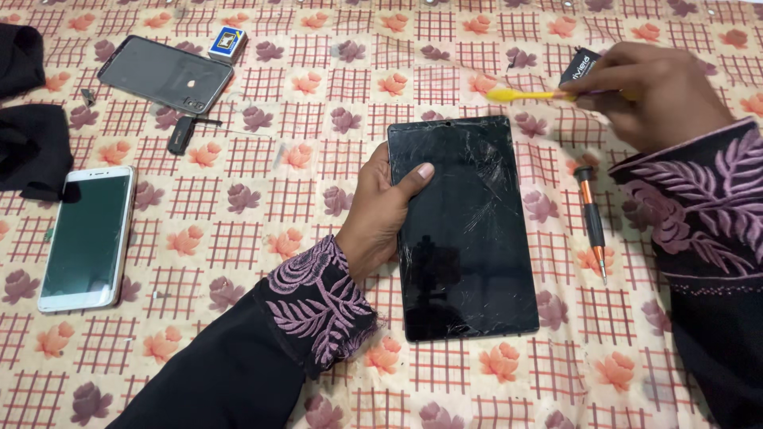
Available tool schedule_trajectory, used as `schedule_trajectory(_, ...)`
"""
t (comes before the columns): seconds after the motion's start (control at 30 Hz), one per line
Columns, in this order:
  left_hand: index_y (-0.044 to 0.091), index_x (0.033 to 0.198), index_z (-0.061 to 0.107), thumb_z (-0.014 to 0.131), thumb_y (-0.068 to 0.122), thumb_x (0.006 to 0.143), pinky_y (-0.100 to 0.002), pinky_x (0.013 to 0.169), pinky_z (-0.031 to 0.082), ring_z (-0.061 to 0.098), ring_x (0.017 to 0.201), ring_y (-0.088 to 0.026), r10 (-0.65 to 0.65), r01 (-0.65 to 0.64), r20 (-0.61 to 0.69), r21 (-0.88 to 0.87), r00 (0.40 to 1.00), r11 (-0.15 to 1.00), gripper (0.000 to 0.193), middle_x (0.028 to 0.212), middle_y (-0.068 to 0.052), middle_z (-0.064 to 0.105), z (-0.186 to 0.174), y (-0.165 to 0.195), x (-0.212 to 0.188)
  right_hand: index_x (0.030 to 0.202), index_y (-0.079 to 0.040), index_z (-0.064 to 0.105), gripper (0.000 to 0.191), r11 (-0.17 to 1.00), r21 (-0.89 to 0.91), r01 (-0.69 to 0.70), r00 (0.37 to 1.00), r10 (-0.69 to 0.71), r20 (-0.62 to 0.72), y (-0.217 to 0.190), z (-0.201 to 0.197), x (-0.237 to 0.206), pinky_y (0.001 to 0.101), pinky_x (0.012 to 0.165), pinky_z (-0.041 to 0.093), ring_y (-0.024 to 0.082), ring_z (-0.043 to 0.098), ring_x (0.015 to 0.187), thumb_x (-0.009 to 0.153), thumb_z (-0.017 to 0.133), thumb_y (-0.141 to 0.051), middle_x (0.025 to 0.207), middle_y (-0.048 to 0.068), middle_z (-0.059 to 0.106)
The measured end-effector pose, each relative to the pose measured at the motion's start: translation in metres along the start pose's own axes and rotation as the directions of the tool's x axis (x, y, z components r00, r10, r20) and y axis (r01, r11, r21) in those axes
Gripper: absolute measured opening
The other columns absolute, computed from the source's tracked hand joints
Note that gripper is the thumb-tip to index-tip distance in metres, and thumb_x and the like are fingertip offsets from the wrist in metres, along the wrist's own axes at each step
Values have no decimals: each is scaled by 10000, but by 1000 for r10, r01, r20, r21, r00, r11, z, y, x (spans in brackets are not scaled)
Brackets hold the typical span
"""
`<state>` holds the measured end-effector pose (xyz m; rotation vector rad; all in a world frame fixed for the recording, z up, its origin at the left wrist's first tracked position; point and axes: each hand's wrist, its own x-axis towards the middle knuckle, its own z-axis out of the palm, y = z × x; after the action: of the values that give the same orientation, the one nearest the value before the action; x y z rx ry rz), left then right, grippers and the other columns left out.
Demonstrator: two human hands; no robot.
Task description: The person flips a Samsung tablet with a cracked screen on a cloth-covered work table, brushes debris off the screen and edges with a toothbrush, and pries along the screen edge with a small screwdriver. They then pick up a white smartphone, remove its back cover, take out the battery, and begin unscrewing the exposed internals with a screwdriver.
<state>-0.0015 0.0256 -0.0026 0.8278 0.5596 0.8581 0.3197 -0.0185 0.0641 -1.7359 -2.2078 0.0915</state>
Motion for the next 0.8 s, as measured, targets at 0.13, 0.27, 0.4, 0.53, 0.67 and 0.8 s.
schedule_trajectory(0.13,-43,1327,506,614,-3,971,-345,875,639,724,1001,-197,6,-6,-1,15,1000,1000,374,1183,-170,700,1,0,0,1172,-100,761,266,988,115,-104,989,91,113,12,-5,-7,326,840,636,195,741,917,912,705,-104,1029,79,750)
schedule_trajectory(0.27,-47,1332,514,613,-2,972,-345,883,632,718,1004,-196,19,-19,19,18,1000,1000,376,1184,-164,698,1,0,0,1217,-68,752,238,990,77,-120,992,123,-33,17,-6,-8,340,887,617,217,716,974,992,684,-99,1083,128,714)
schedule_trajectory(0.4,-39,1315,512,611,-7,962,-345,867,631,719,988,-199,12,-12,-17,11,1000,1000,368,1173,-161,698,2,-1,0,1161,-71,766,270,991,70,-113,983,101,153,15,-6,-7,329,827,633,204,731,908,899,700,-83,1029,108,743)
schedule_trajectory(0.53,-35,1320,520,606,-4,976,-339,888,623,717,1008,-187,13,-13,14,9,1000,1000,356,1186,-154,698,1,-1,0,1175,-68,768,235,971,147,-187,980,173,99,18,-6,-8,339,831,632,211,722,901,952,693,-84,1032,112,751)
schedule_trajectory(0.67,-36,1311,523,584,34,994,-348,874,616,711,993,-194,3,-2,-20,27,1000,1000,331,1179,-156,700,2,-2,1,1132,-96,770,271,965,226,-133,964,73,257,30,-2,-9,329,747,632,184,724,867,866,737,-134,983,90,755)
schedule_trajectory(0.8,8,1360,492,530,121,1048,-323,940,566,663,1068,-159,48,-45,-25,106,999,993,333,1221,-114,677,4,-4,1,1074,-96,787,218,910,360,-204,906,36,423,37,1,-14,312,825,646,176,745,913,872,708,-118,1013,77,745)
